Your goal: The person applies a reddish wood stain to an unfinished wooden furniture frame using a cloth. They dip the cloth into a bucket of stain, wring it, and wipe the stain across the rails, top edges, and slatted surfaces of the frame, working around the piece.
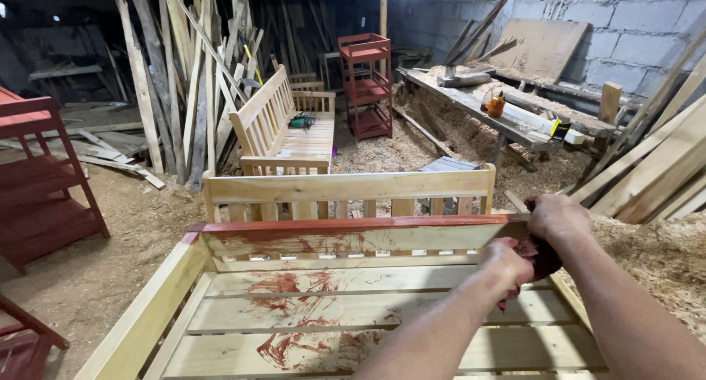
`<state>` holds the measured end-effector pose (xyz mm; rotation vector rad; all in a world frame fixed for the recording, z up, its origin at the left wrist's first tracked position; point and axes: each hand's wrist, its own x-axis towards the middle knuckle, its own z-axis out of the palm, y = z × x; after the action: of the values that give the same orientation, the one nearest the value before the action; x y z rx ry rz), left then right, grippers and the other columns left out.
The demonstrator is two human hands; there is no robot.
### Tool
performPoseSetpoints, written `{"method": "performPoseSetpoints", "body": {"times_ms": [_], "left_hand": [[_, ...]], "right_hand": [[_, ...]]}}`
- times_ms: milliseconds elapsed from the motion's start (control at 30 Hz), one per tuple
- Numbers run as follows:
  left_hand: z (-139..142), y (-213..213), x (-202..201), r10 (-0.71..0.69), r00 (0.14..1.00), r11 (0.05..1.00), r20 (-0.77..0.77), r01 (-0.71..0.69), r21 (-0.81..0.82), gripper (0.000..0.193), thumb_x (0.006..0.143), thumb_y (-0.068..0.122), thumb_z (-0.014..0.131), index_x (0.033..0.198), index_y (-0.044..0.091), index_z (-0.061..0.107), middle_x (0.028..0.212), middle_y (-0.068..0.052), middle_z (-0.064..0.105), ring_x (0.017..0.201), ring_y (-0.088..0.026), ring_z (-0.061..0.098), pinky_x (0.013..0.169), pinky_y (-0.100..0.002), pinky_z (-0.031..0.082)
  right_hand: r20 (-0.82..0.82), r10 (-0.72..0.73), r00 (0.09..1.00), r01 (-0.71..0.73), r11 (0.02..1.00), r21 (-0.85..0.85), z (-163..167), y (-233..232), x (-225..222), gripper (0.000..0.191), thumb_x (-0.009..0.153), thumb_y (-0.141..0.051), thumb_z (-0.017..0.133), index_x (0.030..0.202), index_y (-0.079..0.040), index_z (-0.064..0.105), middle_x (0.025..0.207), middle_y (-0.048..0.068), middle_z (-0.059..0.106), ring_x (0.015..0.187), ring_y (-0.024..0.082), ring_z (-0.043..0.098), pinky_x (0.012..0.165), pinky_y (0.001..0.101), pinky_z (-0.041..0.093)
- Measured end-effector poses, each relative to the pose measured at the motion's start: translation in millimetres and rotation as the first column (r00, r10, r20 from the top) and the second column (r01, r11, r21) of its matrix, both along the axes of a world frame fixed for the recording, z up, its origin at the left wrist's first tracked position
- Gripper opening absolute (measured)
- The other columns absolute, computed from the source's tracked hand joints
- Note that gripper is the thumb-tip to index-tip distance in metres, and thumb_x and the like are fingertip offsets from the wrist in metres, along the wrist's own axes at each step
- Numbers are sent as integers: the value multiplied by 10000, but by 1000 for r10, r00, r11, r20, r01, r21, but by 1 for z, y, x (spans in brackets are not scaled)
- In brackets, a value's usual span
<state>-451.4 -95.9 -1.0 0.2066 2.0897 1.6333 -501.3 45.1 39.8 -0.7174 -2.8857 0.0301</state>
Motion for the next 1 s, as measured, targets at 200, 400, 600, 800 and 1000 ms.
{"method": "performPoseSetpoints", "body": {"times_ms": [200, 400, 600, 800, 1000], "left_hand": [[2, 2, -5, 27, 989, 975, 147, -58, 214, 425, 946, 264, 457, 1330, 131, 583, 1096, -106, 631, 920, -241, 555, 823, -443, 495], [-7, -1, -1, -59, 894, 790, 445, -231, 568, 445, 977, 274, 376, 1341, 119, 580, 1206, -114, 629, 1044, -256, 563, 918, -441, 481], [-30, -45, 13, -296, 663, 485, 687, -515, 706, 478, 1008, 284, 296, 1352, 107, 577, 1316, -123, 627, 1169, -270, 571, 1013, -440, 468], [-28, -78, 26, -299, 673, 558, 677, -452, 696, 515, 1027, 298, 228, 1352, 124, 586, 1394, -106, 635, 1260, -272, 574, 1098, -416, 447], [-8, -55, 49, -49, 999, 993, -22, 46, -106, 388, 967, 291, 505, 1322, 148, 568, 1129, -137, 697, 793, -274, 562, 697, -451, 467]], "right_hand": [[-46, 40, 998, -37, 998, 55, -2, 0, 6, 336, 923, -261, 647, 1239, -259, 764, 1258, 129, 739, 1173, 312, 711, 995, 445, 564], [-144, 105, 984, -97, 993, 61, -15, -22, 18, 263, 938, -270, 632, 1162, -303, 765, 1147, 105, 769, 1057, 315, 744, 937, 463, 578], [-324, 302, 897, -329, 944, -30, -51, -107, 30, 270, 945, -162, 579, 1102, -267, 771, 1090, 127, 768, 1019, 325, 735, 915, 464, 581], [-257, 148, 955, -207, 953, -220, -35, -117, 50, 267, 1006, -253, 545, 1130, -185, 771, 1192, 198, 724, 1110, 390, 687, 956, 471, 541], [-258, -47, 965, -34, 953, -300, -8, -60, 55, 381, 1089, -288, 451, 1154, -163, 805, 1301, 234, 693, 1205, 383, 659, 1074, 483, 481]]}}
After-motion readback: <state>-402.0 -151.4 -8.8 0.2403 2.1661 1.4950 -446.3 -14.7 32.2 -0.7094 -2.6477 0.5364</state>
